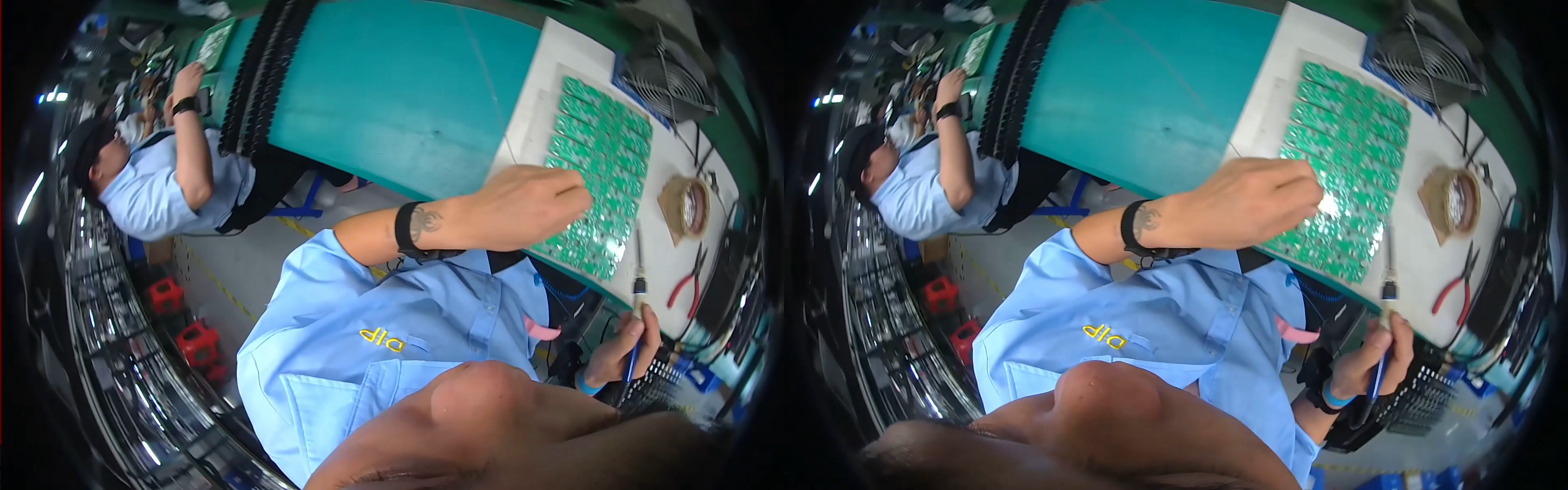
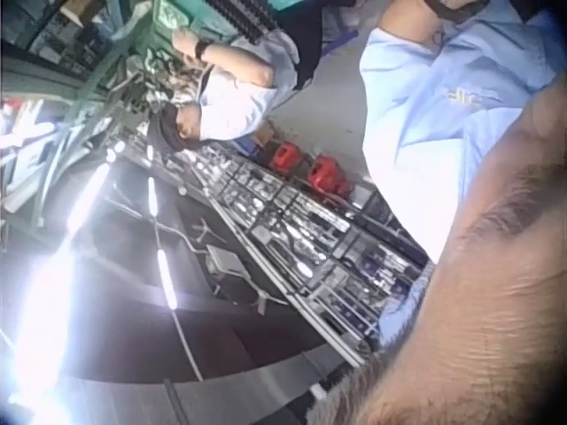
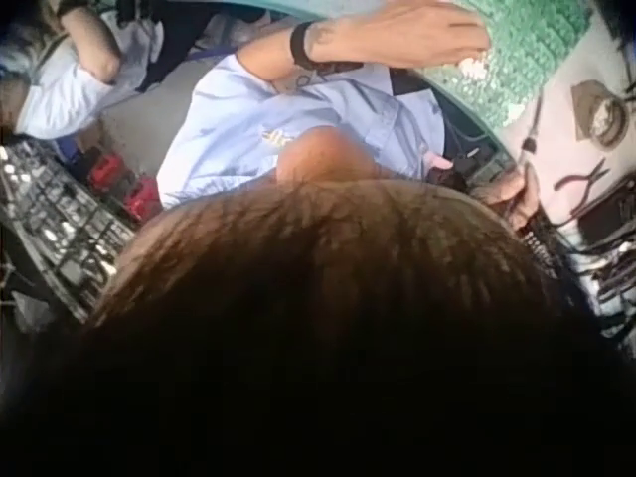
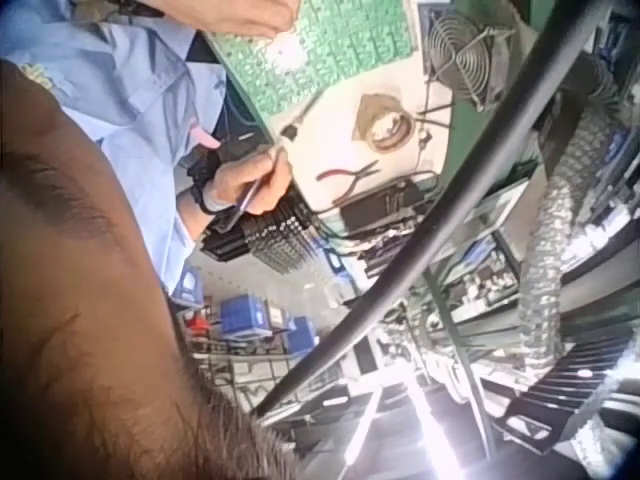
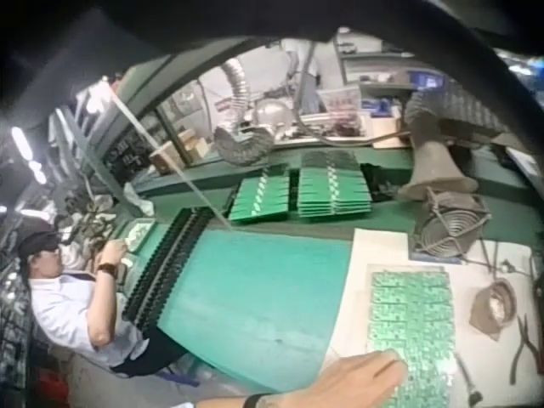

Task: Soldering electronic components onto a printed circuit board.

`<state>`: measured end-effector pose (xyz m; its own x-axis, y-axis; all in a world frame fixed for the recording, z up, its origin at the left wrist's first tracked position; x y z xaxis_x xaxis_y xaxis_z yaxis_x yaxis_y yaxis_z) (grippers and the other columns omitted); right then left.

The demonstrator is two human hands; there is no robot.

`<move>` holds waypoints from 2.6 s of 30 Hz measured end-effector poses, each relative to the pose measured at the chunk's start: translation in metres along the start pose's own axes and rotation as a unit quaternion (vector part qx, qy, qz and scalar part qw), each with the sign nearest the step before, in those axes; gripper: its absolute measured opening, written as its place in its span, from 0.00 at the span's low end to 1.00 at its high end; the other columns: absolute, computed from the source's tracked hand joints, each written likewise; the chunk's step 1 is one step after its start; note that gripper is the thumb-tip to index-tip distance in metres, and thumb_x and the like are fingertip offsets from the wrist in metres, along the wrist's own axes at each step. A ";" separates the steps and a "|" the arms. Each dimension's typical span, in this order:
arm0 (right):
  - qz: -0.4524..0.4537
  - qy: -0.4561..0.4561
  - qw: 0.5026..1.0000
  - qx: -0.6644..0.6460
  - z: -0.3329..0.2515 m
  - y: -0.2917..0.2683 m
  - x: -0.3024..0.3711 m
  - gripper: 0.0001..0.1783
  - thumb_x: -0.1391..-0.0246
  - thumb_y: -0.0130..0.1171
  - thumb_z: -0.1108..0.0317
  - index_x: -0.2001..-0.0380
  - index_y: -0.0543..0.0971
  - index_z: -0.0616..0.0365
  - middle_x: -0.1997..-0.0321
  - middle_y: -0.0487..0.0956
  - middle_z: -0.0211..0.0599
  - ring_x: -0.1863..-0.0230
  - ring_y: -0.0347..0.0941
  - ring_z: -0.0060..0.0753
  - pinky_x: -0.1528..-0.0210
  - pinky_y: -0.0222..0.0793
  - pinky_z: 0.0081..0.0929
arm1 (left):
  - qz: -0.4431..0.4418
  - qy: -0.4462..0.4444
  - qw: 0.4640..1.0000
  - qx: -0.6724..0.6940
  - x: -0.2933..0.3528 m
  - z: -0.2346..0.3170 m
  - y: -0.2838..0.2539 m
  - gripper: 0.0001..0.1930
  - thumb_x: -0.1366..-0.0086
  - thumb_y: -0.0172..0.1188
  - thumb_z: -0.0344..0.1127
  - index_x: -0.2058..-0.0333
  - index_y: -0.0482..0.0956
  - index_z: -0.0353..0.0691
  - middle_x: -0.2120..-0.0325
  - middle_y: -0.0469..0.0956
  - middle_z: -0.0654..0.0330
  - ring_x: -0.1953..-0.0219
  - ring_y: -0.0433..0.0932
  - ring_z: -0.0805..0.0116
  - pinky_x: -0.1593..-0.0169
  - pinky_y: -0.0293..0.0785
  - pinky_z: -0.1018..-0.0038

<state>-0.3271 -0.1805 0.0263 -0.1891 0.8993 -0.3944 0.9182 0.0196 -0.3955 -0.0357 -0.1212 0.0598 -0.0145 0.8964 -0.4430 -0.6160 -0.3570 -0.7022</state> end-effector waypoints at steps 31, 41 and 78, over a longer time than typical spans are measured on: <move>-0.084 -0.153 0.984 -0.037 -0.084 0.035 -0.011 0.09 0.44 0.64 0.73 0.61 0.79 0.67 0.78 0.78 0.41 0.82 0.68 0.28 0.78 0.61 0.24 | -0.191 0.048 0.975 0.106 -0.036 -0.014 0.017 0.08 0.42 0.66 0.22 0.63 0.80 0.35 0.65 0.76 0.57 0.59 0.77 0.56 0.56 0.76 0.63; -0.116 -0.108 0.986 -0.051 -0.084 0.047 -0.010 0.09 0.42 0.63 0.73 0.63 0.76 0.69 0.76 0.76 0.41 0.78 0.67 0.30 0.71 0.65 0.28 | -0.168 0.129 0.969 0.126 -0.037 -0.005 0.019 0.06 0.43 0.64 0.20 0.69 0.76 0.35 0.59 0.83 0.58 0.58 0.77 0.57 0.55 0.76 0.64; -0.139 -0.140 0.979 -0.052 -0.082 0.059 -0.003 0.09 0.41 0.63 0.73 0.63 0.75 0.68 0.75 0.78 0.44 0.80 0.70 0.30 0.75 0.67 0.28 | -0.217 0.129 0.963 0.094 -0.029 -0.003 0.028 0.08 0.43 0.67 0.23 0.65 0.78 0.36 0.56 0.83 0.59 0.55 0.79 0.57 0.51 0.76 0.62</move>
<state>-0.2433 -0.1462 0.0725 -0.5116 0.6974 -0.5019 0.8455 0.3044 -0.4387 -0.0503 -0.1577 0.0513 0.4587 0.8463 -0.2709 -0.6516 0.1131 -0.7500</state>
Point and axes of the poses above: each hand's wrist, its own x-axis away from the middle knuckle, its own y-axis out of the palm, z = x × y, the point moved 10 cm from there along -x, towards the middle knuckle
